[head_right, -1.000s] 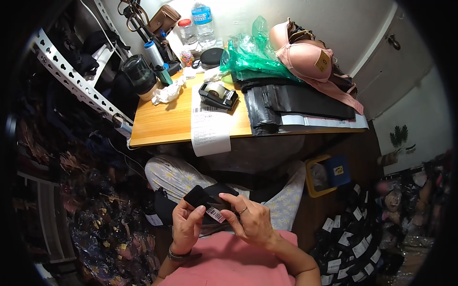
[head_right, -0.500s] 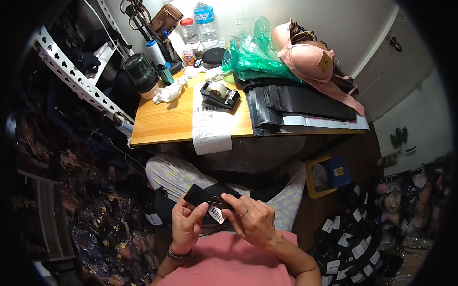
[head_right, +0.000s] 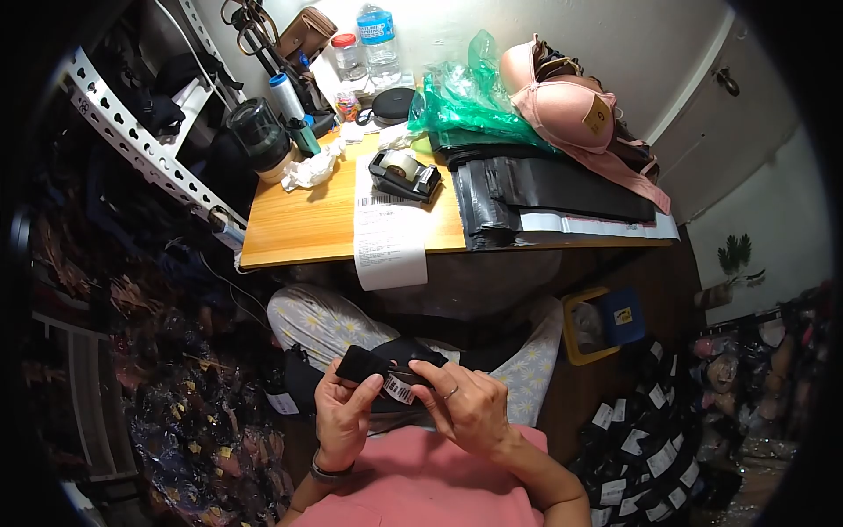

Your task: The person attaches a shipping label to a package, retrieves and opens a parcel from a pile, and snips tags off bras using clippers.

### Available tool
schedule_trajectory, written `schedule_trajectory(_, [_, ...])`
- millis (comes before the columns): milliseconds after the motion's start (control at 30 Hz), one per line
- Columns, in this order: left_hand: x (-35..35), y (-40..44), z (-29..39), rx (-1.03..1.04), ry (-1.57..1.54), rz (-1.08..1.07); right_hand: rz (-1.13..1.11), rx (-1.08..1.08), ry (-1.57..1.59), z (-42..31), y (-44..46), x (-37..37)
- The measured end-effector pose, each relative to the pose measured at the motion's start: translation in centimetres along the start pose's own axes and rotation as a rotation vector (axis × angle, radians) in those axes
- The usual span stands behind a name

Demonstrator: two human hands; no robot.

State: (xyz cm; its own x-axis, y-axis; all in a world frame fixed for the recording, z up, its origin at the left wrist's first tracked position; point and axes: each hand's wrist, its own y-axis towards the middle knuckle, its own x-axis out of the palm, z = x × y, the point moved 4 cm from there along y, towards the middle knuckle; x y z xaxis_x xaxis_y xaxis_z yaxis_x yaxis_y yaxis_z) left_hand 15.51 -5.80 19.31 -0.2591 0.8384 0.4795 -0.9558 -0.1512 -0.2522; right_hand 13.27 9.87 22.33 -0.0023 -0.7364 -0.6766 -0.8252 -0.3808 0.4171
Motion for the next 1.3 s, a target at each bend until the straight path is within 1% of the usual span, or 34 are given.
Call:
schedule_trajectory(200, [0.3, 0.0, 0.3, 0.005, -0.044, -0.073, 0.009, -0.001, 0.027, 0.0, 0.1, 0.1])
schedule_trajectory(267, [0.2, 0.1, 0.1, -0.066, -0.113, -0.121, 0.010, 0.001, 0.030, -0.1, 0.2, 0.0])
schedule_trajectory(367, [0.2, 0.1, -0.3, -0.113, -0.164, -0.145, 0.009, 0.010, 0.028, 0.1, 0.3, -0.1])
schedule_trajectory(467, [0.0, 0.1, -0.5, -0.088, -0.140, -0.137, -0.004, 0.038, 0.060, 0.4, 0.2, -0.2])
schedule_trajectory(700, [0.3, -0.1, 0.0, -0.073, -0.081, -0.100, -0.032, 0.003, 0.024, 0.4, 0.2, -0.2])
schedule_trajectory(800, [0.2, -0.1, -0.1, -0.111, -0.071, -0.114, -0.025, -0.017, 0.000, 0.4, 0.3, -0.2])
schedule_trajectory(867, [0.2, 0.1, -0.3, -0.153, -0.184, -0.106, -0.021, -0.026, -0.005, 0.5, 0.3, -0.2])
schedule_trajectory(900, [0.4, 0.1, -0.2, -0.154, -0.184, -0.107, -0.022, -0.023, 0.012, 0.6, 0.3, -0.1])
schedule_trajectory(967, [0.6, 0.0, -0.1, -0.195, -0.211, -0.041, -0.023, -0.020, 0.029, 0.8, 0.2, -0.1])
schedule_trajectory(1000, [0.5, 0.0, -0.2, -0.195, -0.211, -0.042, -0.032, -0.001, 0.045, 0.9, 0.2, -0.1])
schedule_trajectory(1067, [0.5, 0.0, -0.2, -0.177, -0.155, -0.131, -0.041, 0.019, 0.062, 1.1, 0.1, 0.1])
schedule_trajectory(1100, [0.6, 0.0, -0.1, -0.178, -0.153, -0.130, -0.057, 0.055, 0.134, 1.4, -0.2, 0.4])
schedule_trajectory(1133, [0.7, -0.1, 0.4, -0.128, -0.012, -0.114, -0.077, 0.088, 0.206, 1.6, -0.3, 0.6])
schedule_trajectory(1167, [0.7, -0.2, 0.7, -0.077, 0.127, -0.093, -0.084, 0.083, 0.209, 1.5, -0.3, 0.2])
schedule_trajectory(1200, [0.4, -0.2, 0.5, -0.074, 0.125, -0.086, -0.115, 0.201, 0.292, 1.7, -0.3, -0.5])
schedule_trajectory(1233, [0.3, -0.1, 0.8, 0.060, 0.197, -0.147, -0.139, 0.322, 0.375, 2.0, -0.4, -0.9])
schedule_trajectory(1267, [0.3, -0.1, 1.1, 0.191, 0.270, -0.213, -0.135, 0.325, 0.377, 2.0, -0.4, -1.4])
schedule_trajectory(1300, [0.4, -0.2, 1.8, 0.298, 0.375, -0.242, -0.213, 0.301, 0.394, 1.8, -0.4, -1.6])
